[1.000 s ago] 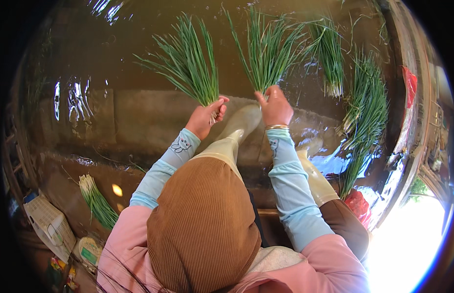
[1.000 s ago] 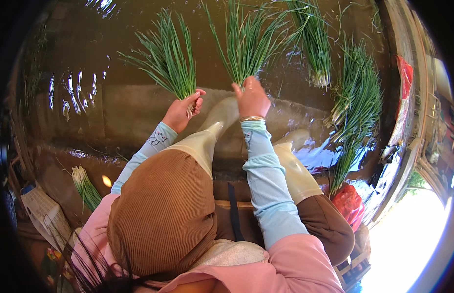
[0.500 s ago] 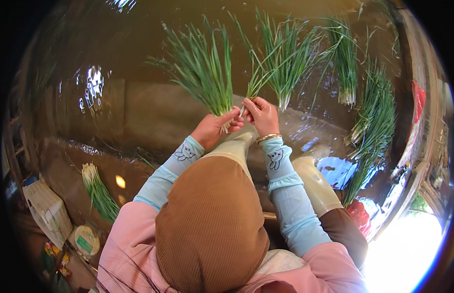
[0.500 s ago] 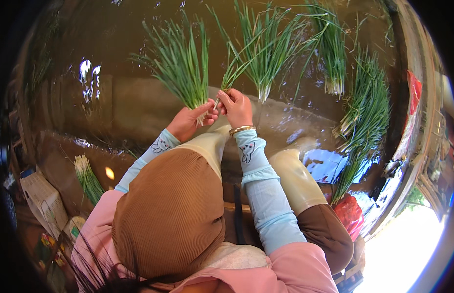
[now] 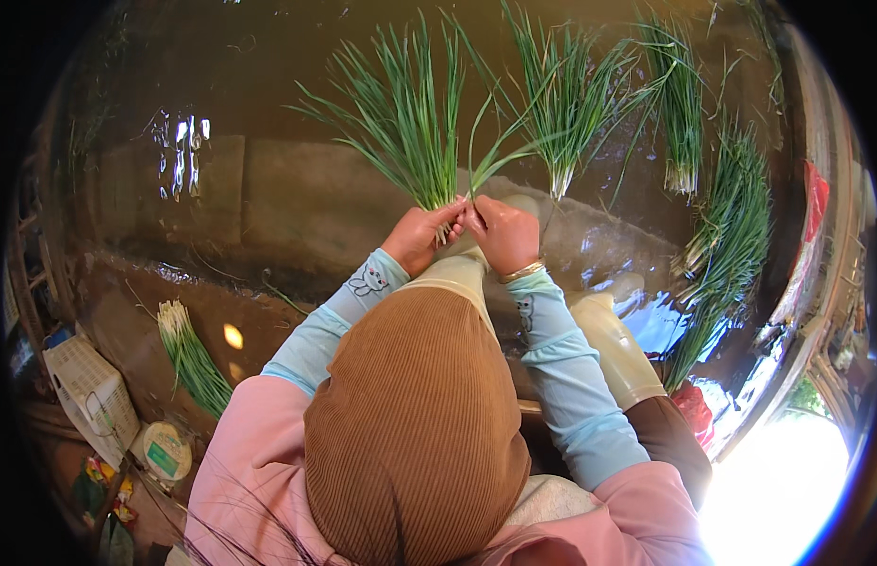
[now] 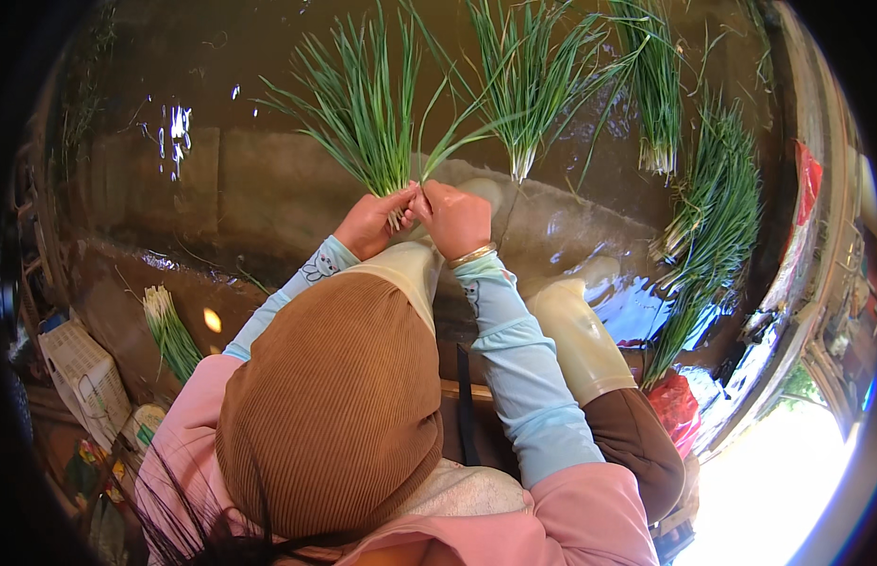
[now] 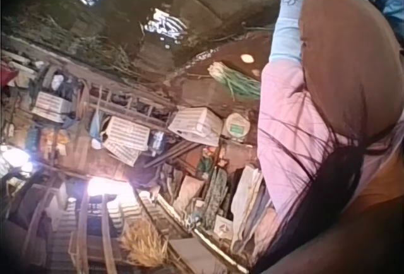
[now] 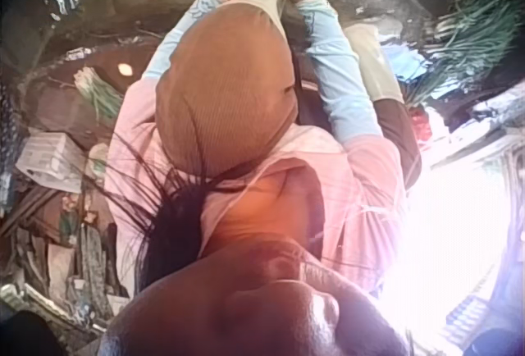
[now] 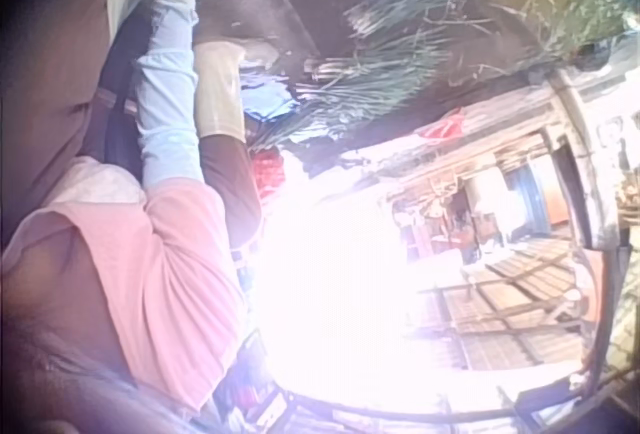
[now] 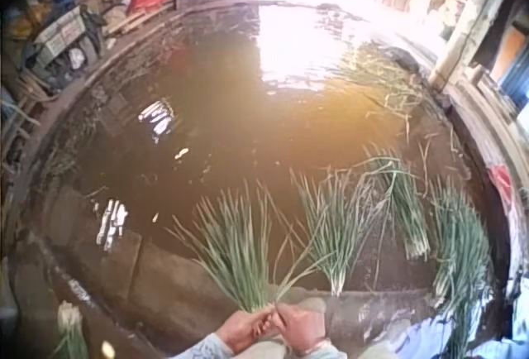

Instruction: The person sits in a shallow water basin and repeatedly gathers green onions into bundles, aligning the stems and securing them with thin ties. The person handles the onions by hand, rinsing them in the water and arranging the finished bundles on the basin floor.

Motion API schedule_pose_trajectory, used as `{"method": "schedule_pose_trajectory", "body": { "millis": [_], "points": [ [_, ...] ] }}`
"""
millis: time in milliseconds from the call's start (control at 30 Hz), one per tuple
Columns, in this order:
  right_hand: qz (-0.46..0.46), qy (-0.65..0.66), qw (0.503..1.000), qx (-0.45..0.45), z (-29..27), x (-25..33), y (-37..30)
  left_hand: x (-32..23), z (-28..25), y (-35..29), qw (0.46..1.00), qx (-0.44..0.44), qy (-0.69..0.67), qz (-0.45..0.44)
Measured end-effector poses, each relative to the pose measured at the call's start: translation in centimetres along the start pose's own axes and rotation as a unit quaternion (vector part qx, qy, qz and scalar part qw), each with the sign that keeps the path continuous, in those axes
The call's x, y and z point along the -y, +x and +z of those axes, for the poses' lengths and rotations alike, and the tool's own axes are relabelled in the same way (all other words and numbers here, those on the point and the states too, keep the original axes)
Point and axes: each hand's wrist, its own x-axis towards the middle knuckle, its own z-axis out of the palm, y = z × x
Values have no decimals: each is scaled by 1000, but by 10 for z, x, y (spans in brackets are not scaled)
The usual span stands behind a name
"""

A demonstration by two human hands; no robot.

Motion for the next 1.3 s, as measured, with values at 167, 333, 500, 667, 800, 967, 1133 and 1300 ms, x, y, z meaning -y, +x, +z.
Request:
{"method": "schedule_pose_trajectory", "body": {
  "millis": [167,333,500,667,800,967,1133,1300],
  "points": [
    [138,281,949,-25,-61,-5,28,-6,-6,-3,999,-19,44,12],
    [195,573,711,-358,-131,-80,67,-6,-6,-6,999,17,21,19],
    [285,429,854,73,-51,-92,45,-3,-5,-5,999,39,-8,6],
    [350,513,783,31,-3,-58,53,-3,-10,-8,999,37,13,-8],
    [331,560,759,0,-6,-55,69,-3,-11,-9,999,34,14,-9],
    [326,497,803,-53,-5,-73,71,-2,-10,-9,999,34,-2,2],
    [326,491,710,-385,-25,-85,68,-5,-14,-10,995,86,-40,11],
    [365,540,755,74,-29,-51,35,-6,-21,-10,988,140,-65,2]
  ]
}}
